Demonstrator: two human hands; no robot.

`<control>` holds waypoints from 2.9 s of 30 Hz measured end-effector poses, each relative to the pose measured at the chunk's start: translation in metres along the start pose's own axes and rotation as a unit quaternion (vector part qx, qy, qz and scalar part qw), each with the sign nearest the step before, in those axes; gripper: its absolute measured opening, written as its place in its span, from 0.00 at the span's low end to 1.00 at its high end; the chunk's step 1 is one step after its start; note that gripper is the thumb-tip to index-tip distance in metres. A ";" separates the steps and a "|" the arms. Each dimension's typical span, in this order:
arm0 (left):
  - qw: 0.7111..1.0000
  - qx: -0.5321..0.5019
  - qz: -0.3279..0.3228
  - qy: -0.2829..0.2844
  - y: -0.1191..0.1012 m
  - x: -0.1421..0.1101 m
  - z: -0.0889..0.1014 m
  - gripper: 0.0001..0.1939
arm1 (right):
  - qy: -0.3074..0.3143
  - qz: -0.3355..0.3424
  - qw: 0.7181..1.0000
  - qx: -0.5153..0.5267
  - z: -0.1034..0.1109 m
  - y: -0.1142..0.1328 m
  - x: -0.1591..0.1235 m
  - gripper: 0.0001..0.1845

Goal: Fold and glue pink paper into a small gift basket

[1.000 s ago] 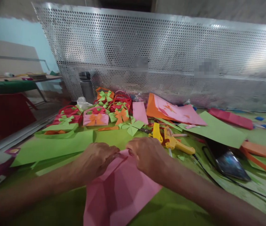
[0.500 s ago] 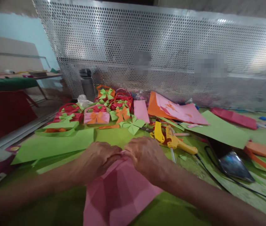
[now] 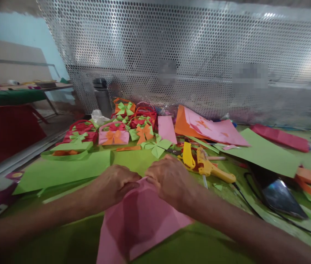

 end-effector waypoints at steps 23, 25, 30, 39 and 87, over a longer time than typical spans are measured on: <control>0.985 -0.146 0.073 -0.051 -0.012 -0.003 0.025 0.21 | -0.055 -0.012 0.993 -0.107 0.003 0.015 0.004 0.12; 0.988 -0.134 0.069 -0.031 -0.012 0.000 0.015 0.14 | -0.077 -0.007 0.993 -0.090 0.003 0.020 0.002 0.11; 0.997 -0.022 0.017 -0.070 -0.018 -0.001 0.018 0.09 | -0.125 0.041 0.980 -0.148 0.013 0.038 -0.002 0.12; 0.883 -0.447 0.141 0.023 -0.012 -0.015 0.034 0.15 | -0.141 0.052 0.926 -0.348 0.042 0.040 -0.007 0.15; 0.588 -0.779 0.213 0.037 0.031 0.008 -0.003 0.14 | -0.290 -0.103 0.877 0.369 0.008 -0.020 -0.004 0.15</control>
Point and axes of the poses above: each hand's wrist, its own x-axis towards the middle knuckle, its own z-axis out of the back of the hand, y = z × x, the point moved 9 cm from there along x, towards the middle knuckle, and after that the axes turned 14 degrees about z, right-handed, at the moved point
